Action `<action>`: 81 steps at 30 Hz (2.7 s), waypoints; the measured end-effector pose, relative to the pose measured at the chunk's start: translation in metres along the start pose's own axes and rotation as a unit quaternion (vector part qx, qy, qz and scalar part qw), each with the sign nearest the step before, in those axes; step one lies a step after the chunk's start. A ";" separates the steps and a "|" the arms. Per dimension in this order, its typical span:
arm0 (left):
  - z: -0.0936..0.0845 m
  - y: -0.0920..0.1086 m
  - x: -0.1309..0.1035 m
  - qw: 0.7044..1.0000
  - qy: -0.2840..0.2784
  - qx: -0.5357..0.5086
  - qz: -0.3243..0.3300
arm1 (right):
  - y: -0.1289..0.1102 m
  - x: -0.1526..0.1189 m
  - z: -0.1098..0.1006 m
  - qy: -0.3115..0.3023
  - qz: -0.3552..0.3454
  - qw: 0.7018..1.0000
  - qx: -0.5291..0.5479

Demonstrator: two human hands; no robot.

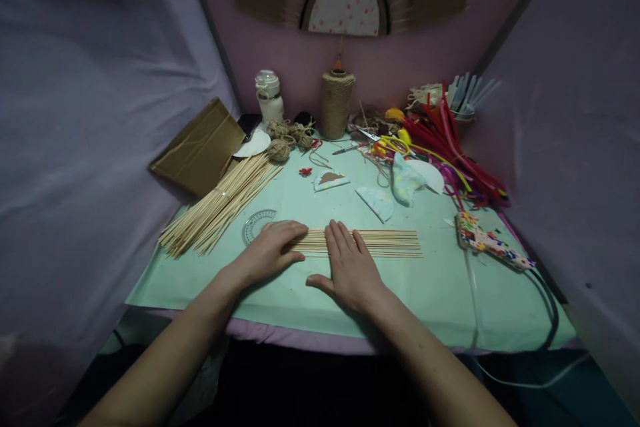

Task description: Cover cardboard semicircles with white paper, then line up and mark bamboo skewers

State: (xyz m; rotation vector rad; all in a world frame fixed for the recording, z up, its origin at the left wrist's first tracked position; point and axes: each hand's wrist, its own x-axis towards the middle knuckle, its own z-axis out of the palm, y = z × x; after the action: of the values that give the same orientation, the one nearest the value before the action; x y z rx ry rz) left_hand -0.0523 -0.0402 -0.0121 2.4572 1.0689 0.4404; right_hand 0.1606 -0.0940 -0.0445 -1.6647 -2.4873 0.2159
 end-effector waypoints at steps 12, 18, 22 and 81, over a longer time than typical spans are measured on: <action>0.003 0.006 0.002 0.999 0.014 0.041 -0.008 | -0.002 0.003 -0.013 -0.064 0.011 0.998 -0.002; 0.006 0.017 0.007 0.998 0.019 0.059 0.024 | -0.003 0.003 -0.015 -0.051 0.013 0.998 0.015; 0.015 0.022 0.019 0.999 0.001 0.002 0.049 | -0.004 0.002 -0.020 -0.061 0.013 0.998 0.027; 0.049 0.043 0.003 0.980 -0.064 0.185 -0.020 | 0.033 -0.016 -0.026 -0.038 -0.020 0.998 0.034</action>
State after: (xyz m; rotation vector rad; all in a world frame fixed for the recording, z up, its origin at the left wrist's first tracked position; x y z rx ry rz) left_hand -0.0024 -0.0764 -0.0327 2.7328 1.2338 0.0689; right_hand 0.2019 -0.0954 -0.0261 -1.6089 -2.5333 0.3627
